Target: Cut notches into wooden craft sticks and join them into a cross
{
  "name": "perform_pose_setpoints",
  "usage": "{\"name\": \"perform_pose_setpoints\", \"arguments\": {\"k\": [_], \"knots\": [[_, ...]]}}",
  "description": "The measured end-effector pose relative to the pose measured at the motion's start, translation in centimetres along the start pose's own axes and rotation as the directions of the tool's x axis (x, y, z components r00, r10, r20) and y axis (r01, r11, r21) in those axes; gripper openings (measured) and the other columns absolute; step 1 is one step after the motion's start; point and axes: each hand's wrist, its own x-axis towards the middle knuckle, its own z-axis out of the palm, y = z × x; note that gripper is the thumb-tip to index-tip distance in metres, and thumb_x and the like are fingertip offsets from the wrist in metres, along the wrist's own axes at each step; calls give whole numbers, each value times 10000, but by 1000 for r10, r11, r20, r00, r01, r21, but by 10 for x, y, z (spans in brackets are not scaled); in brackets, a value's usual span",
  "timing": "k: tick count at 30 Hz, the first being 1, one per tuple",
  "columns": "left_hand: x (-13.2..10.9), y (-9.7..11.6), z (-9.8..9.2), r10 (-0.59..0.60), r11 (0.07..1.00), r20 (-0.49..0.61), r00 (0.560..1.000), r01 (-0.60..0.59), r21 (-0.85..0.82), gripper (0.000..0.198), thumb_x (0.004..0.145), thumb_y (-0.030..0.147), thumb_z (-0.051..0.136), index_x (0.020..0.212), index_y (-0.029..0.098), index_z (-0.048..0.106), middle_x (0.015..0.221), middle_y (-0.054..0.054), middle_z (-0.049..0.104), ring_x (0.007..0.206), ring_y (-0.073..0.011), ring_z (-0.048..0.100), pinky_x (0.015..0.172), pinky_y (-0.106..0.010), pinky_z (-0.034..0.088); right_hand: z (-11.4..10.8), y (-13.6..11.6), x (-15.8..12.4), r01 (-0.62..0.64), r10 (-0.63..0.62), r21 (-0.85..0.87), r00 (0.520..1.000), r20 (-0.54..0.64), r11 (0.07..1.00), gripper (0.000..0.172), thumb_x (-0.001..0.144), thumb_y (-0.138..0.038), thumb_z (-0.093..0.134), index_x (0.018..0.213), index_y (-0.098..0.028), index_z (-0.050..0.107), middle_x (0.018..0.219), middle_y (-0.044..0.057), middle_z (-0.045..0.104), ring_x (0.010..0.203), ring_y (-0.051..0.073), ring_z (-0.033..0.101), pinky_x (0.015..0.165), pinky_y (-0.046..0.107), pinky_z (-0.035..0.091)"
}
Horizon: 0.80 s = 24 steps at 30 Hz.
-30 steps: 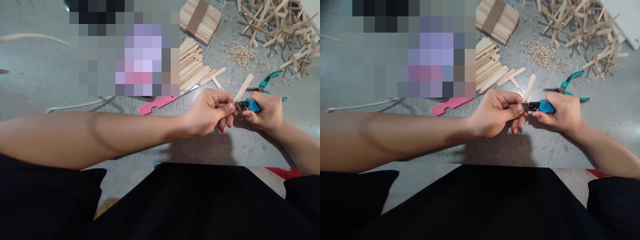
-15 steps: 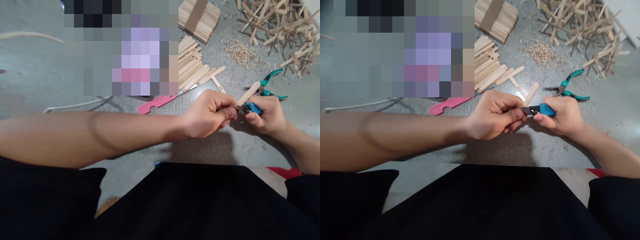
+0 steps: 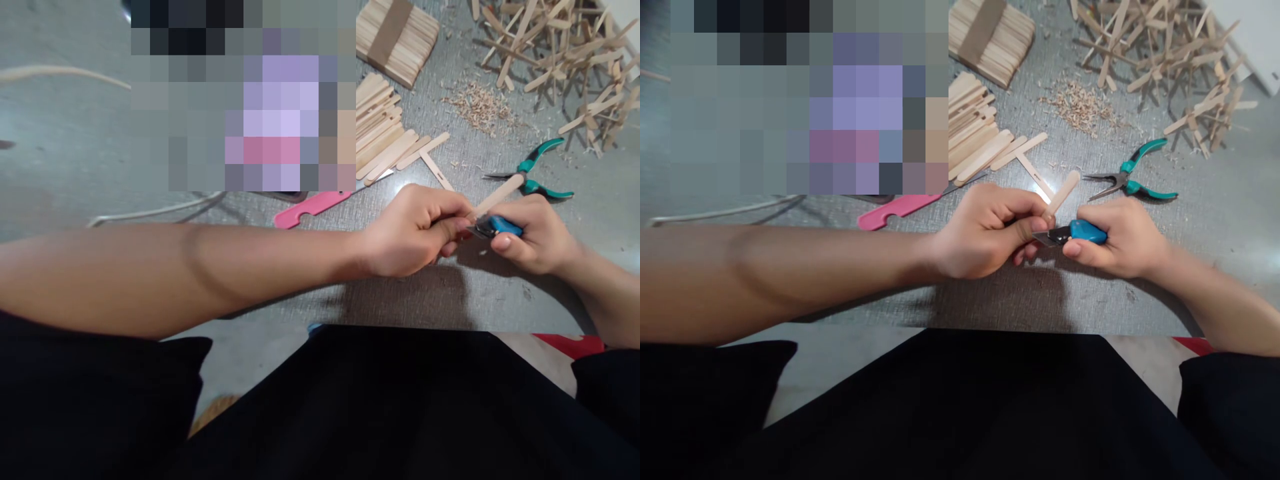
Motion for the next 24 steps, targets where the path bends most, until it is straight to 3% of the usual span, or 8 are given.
{"name": "perform_pose_setpoints", "arguments": {"k": [3, 7, 16, 24], "knots": [[0, -4, 0, -13, 998, -39, 999, 11, -63, 279, 1074, 135, 725, 818, 217, 651, 618, 62, 603, 466, -73, 526, 476, -186, 416, 0, 0, -1, -5, 4, 57, 1000, 31, 998, 872, 1062, -1081, 531, 719, -289, 407, 582, -49, 369, 540, 142, 349, 585, 379, 271], [-1, -3, 0, -26, 998, -23, 999, 25, -50, 299, 1090, 163, 741, 806, 208, 658, 608, 57, 612, 466, -67, 530, 471, -179, 395, -1, 0, -2, -8, 10, 77, 999, -35, 997, 864, 1071, -1068, 544, 720, -284, 453, 580, -47, 404, 528, 142, 364, 581, 379, 286], [-3, -9, -1, 66, 998, 7, 998, -66, -16, 278, 1107, 163, 697, 833, 206, 670, 614, 61, 616, 473, -63, 521, 474, -172, 402, 0, 8, -3, 71, -65, 82, 995, -71, 994, 824, 1114, -1016, 573, 754, -277, 505, 614, -37, 483, 531, 145, 406, 585, 377, 301], [-3, -13, -2, 88, 996, 8, 996, -88, 3, 251, 1099, 221, 730, 852, 207, 687, 622, 56, 625, 480, -71, 534, 478, -186, 415, 1, 15, -7, 36, -35, 3, 998, -55, 999, 821, 1124, -1017, 533, 776, -275, 583, 651, -7, 544, 576, 174, 471, 627, 400, 331]]}}
